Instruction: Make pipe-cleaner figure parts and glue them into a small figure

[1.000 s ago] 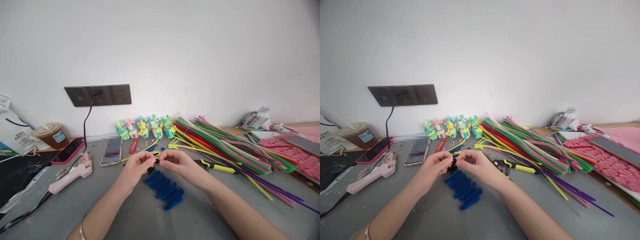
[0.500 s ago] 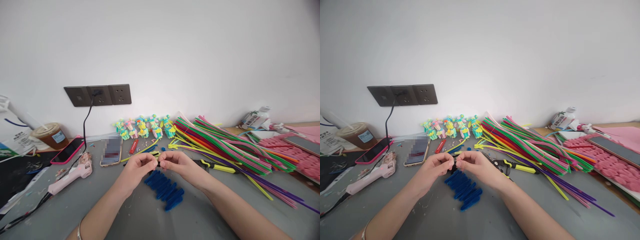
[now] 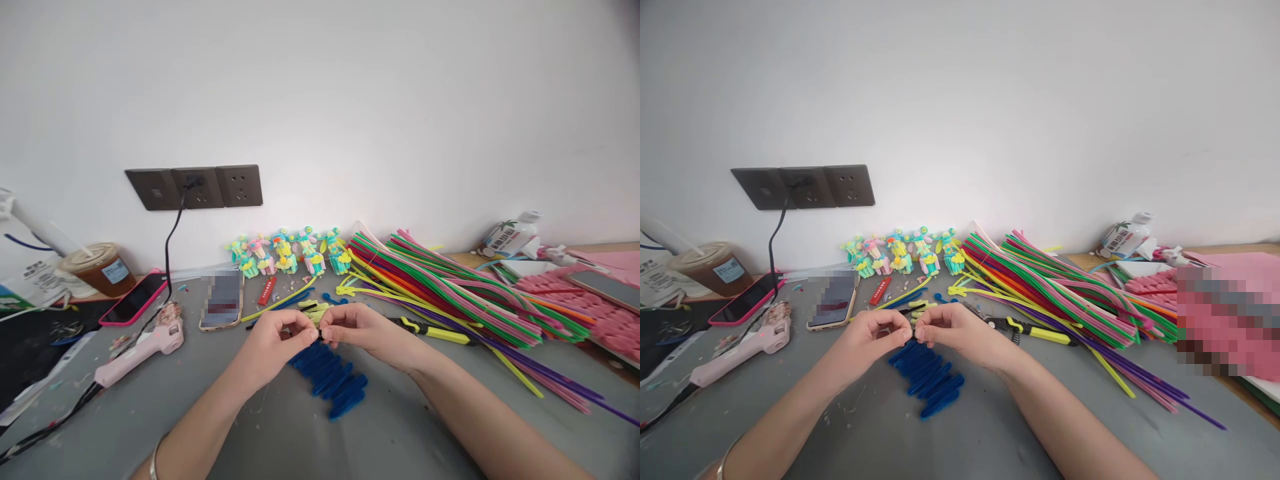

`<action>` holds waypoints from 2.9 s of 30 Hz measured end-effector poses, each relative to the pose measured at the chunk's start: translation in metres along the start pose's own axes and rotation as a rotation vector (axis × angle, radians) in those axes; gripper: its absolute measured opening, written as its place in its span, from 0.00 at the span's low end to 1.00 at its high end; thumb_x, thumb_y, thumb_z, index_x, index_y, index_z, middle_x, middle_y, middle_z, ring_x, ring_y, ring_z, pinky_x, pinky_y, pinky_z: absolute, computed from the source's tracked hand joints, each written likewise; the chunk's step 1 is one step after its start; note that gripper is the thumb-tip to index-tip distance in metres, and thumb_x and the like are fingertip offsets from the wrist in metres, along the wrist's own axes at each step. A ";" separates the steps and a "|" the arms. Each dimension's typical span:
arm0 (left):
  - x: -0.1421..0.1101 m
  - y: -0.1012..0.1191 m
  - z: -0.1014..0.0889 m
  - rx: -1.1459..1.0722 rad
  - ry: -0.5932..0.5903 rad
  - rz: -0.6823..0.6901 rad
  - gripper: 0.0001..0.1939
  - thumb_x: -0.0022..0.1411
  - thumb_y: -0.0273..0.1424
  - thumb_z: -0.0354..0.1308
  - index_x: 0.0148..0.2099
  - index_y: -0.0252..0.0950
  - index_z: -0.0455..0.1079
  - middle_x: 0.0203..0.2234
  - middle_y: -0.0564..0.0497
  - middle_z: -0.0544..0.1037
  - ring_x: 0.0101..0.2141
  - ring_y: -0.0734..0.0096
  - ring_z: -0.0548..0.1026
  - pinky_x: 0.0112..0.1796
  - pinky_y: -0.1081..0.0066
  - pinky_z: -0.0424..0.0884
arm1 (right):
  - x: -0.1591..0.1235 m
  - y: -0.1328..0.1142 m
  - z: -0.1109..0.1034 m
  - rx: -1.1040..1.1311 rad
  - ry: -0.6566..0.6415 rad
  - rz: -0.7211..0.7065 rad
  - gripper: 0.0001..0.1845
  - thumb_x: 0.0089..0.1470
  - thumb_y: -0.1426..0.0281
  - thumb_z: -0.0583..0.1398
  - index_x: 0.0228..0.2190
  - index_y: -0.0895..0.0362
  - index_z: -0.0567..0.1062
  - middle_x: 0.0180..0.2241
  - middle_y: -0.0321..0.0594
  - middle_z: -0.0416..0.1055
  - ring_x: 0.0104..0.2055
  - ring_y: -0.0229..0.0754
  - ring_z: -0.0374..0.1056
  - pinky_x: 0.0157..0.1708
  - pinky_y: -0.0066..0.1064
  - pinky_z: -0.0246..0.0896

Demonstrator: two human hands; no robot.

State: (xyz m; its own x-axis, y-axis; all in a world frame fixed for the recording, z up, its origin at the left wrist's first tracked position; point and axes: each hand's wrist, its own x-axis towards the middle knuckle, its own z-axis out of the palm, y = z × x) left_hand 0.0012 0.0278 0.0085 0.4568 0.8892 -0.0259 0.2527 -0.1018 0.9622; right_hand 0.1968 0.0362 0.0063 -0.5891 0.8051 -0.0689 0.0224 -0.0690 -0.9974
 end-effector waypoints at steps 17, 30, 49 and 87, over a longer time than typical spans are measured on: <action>0.011 -0.018 -0.019 0.553 0.288 -0.021 0.10 0.59 0.34 0.55 0.31 0.39 0.76 0.29 0.54 0.81 0.25 0.70 0.68 0.28 0.72 0.59 | -0.003 0.009 -0.048 -0.501 0.387 0.155 0.20 0.48 0.53 0.59 0.27 0.59 0.73 0.23 0.35 0.64 0.24 0.36 0.55 0.24 0.28 0.48; 0.014 -0.027 -0.012 0.660 0.222 -0.049 0.11 0.61 0.33 0.52 0.32 0.40 0.75 0.30 0.53 0.80 0.29 0.67 0.73 0.29 0.72 0.60 | 0.032 0.016 -0.062 -0.646 0.416 0.167 0.16 0.47 0.59 0.59 0.27 0.60 0.77 0.24 0.38 0.68 0.25 0.38 0.59 0.26 0.30 0.53; 0.015 -0.026 -0.009 0.676 0.203 -0.077 0.12 0.61 0.33 0.50 0.34 0.40 0.75 0.32 0.52 0.80 0.31 0.66 0.73 0.30 0.71 0.61 | 0.066 0.006 -0.077 -0.696 0.217 0.354 0.11 0.41 0.63 0.64 0.21 0.60 0.80 0.20 0.40 0.72 0.23 0.38 0.60 0.24 0.30 0.53; 0.008 -0.020 -0.028 0.672 0.013 -0.025 0.04 0.55 0.30 0.57 0.29 0.39 0.70 0.28 0.53 0.76 0.32 0.66 0.72 0.32 0.70 0.62 | 0.010 0.008 -0.051 -0.762 0.271 0.172 0.22 0.55 0.54 0.55 0.24 0.58 0.78 0.16 0.30 0.50 0.19 0.34 0.43 0.19 0.29 0.38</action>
State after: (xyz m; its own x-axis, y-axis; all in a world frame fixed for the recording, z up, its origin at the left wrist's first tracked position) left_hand -0.0241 0.0496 -0.0031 0.4345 0.8998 -0.0389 0.7409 -0.3326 0.5835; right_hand 0.2324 0.0742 -0.0035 -0.3146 0.9406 -0.1275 0.6936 0.1361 -0.7074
